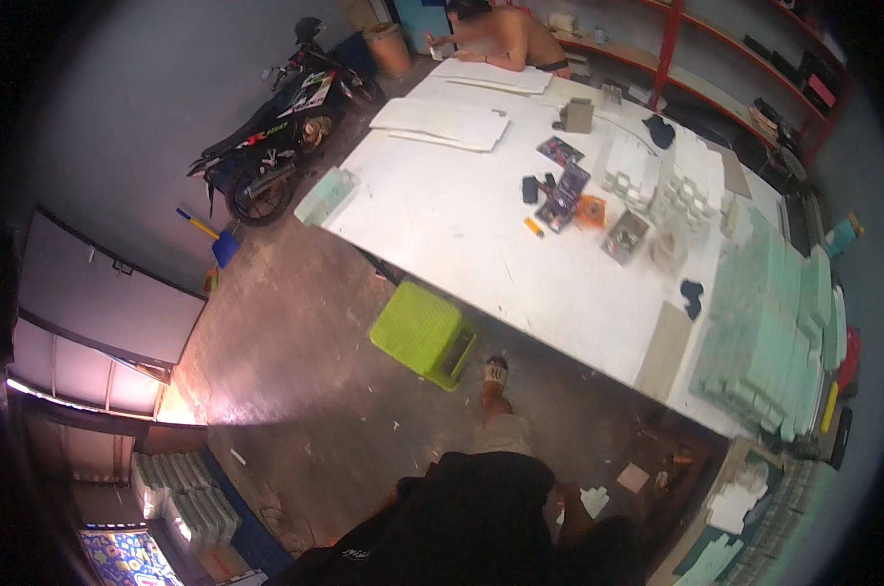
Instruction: The person repeatedly picks up stacks of light green paper sheets from a white table, aligns them, and places them into a growing pile. The person also handles white paper sheets and cardboard pieces, moving them aside or stacking them on the table.
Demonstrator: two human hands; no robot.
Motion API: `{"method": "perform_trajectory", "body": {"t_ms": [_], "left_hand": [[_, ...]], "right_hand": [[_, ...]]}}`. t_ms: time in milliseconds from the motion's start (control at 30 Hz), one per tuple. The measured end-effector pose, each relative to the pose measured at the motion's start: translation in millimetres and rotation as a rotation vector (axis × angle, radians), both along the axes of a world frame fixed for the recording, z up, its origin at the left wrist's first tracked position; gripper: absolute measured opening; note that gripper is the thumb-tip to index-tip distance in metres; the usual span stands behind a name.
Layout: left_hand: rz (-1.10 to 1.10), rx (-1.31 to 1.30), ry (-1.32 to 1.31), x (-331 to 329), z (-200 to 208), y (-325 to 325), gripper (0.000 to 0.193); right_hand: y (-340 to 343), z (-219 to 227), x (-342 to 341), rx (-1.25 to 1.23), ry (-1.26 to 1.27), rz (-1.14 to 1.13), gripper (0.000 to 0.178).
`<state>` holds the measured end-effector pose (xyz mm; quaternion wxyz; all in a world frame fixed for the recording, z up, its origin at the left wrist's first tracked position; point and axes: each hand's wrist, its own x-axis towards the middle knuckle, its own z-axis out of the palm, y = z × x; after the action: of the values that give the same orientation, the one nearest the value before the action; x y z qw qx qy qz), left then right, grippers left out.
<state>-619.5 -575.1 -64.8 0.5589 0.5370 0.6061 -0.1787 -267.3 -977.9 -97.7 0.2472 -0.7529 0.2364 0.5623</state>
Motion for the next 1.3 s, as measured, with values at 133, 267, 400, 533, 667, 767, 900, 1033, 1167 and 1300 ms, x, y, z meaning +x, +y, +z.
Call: {"method": "perform_trajectory", "body": {"t_ms": [133, 267, 400, 533, 667, 767, 900, 1033, 1167, 1300], "left_hand": [[0.081, 0.064, -0.455, 131, 10, 138, 0.049], [-0.032, 0.588, 0.020, 169, 86, 257, 0.053], [0.061, 0.547, -0.328, 308, 118, 337, 0.048], [-0.149, 0.558, -0.310, 391, 142, 401, 0.046], [-0.267, 0.508, -0.414, 469, 135, 486, 0.046], [-0.413, 0.502, -0.371, 516, 119, 560, 0.043], [-0.795, 1.073, -0.639, 627, 53, 646, 0.054], [-0.858, 1.226, -0.533, 646, 24, 661, 0.068], [-0.837, 1.242, -0.497, 640, 22, 663, 0.070], [-0.840, 1.246, -0.501, 648, 23, 669, 0.069]], "right_hand": [[109, -90, 159, 0.286, -0.524, 0.544, 0.042], [356, 40, 259, 0.474, -0.360, 0.540, 0.052], [503, 75, 374, 0.577, -0.871, 0.636, 0.056], [634, 89, 438, 0.535, -0.917, 0.449, 0.055], [727, 57, 490, 0.425, -1.206, 0.420, 0.056], [797, 60, 522, 0.325, -1.341, 0.551, 0.058], [862, 48, 611, 0.170, -1.648, 0.598, 0.065], [885, 38, 627, 0.081, -1.741, 0.633, 0.068], [896, 46, 629, 0.074, -1.693, 0.684, 0.072], [897, 39, 631, 0.064, -1.697, 0.682, 0.075]]}}
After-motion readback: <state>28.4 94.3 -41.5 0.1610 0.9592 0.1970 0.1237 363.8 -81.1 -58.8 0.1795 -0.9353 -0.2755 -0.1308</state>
